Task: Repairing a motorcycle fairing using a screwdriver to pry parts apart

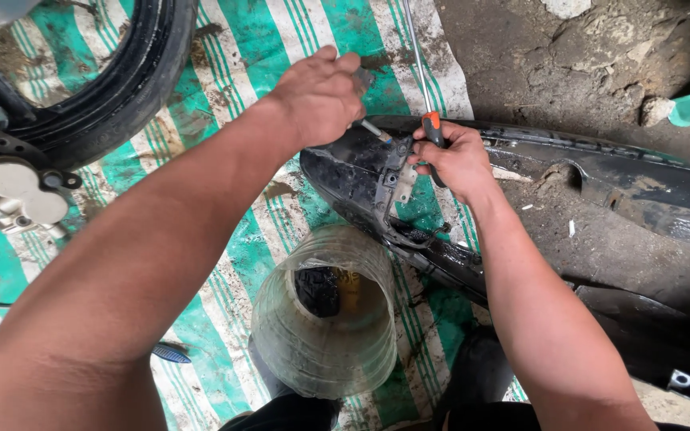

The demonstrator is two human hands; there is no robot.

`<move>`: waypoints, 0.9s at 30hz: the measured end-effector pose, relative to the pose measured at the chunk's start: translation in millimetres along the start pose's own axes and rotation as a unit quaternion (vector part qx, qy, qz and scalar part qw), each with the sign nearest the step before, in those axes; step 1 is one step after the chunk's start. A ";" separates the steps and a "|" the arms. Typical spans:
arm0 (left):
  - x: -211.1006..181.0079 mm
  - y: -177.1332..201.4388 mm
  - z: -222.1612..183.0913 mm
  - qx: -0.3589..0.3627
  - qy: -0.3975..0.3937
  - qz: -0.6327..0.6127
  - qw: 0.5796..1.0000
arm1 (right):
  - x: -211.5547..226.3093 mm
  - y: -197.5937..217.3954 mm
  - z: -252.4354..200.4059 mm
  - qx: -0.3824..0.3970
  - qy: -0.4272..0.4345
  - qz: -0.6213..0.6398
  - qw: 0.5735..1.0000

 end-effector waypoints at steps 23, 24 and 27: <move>7.7 -45.6 10.1 0.006 0.015 -0.056 0.998 | -9.1 -3.9 3.2 -0.014 0.034 0.034 0.999; 4.4 -38.5 8.5 -0.027 -0.005 -0.014 1.000 | -6.3 -5.6 2.6 -0.012 0.033 0.035 0.999; -9.3 -11.3 7.1 -0.040 -0.031 0.063 0.997 | -9.2 -6.0 3.8 -0.009 0.059 0.028 0.998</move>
Point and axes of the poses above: each hand's wrist, its own z-axis towards the middle knuckle, its own y-axis out of the back of the hand, x = y × z, the point moved 6 cm from there along z, towards the middle knuckle, and after that the axes turned 12 degrees about -x, right-handed, at the moved point
